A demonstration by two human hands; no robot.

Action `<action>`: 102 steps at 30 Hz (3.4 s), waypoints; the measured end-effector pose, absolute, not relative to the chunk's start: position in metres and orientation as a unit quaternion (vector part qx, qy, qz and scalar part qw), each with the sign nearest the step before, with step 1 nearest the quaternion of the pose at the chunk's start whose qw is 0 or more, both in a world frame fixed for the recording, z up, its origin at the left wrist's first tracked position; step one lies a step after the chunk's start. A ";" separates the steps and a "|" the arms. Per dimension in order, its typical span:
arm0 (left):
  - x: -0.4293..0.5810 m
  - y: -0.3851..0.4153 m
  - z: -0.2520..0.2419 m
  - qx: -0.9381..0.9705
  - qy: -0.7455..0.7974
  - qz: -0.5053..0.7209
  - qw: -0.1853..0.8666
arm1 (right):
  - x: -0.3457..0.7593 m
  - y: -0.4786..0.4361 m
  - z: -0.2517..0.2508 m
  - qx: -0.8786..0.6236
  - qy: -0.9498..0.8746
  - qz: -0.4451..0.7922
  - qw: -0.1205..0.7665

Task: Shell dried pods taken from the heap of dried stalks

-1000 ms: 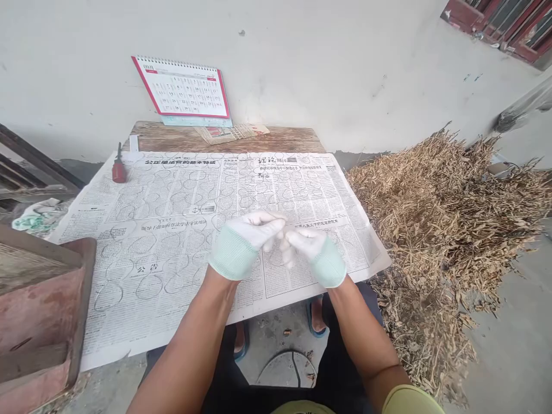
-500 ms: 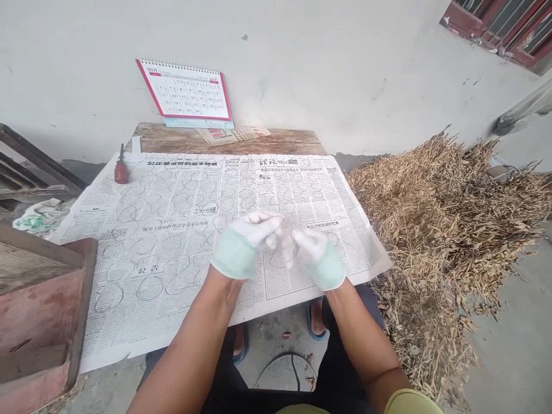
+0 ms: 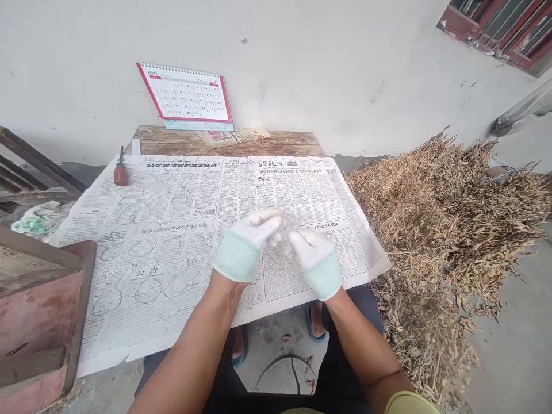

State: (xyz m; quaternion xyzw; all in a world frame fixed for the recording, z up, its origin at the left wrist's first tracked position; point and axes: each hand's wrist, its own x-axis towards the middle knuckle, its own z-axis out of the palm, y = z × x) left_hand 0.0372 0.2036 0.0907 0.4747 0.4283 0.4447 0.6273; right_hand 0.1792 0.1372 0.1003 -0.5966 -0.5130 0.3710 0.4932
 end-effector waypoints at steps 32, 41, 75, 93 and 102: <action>0.030 0.207 0.089 0.619 0.433 0.344 0.558 | 0.201 0.147 0.102 -0.508 -0.471 0.482 0.537; 0.027 0.209 0.089 0.628 0.435 0.362 0.534 | 0.199 0.144 0.093 -0.536 -0.471 0.385 0.585; 0.070 0.178 0.088 0.268 0.293 0.432 0.810 | 0.193 0.146 0.066 -0.545 -0.527 0.156 0.633; 0.065 0.179 0.091 0.357 0.346 0.447 0.744 | 0.194 0.144 0.070 -0.499 -0.564 0.192 0.630; 0.064 0.179 0.100 0.405 0.371 0.418 0.724 | 0.200 0.144 0.071 -0.514 -0.566 0.181 0.619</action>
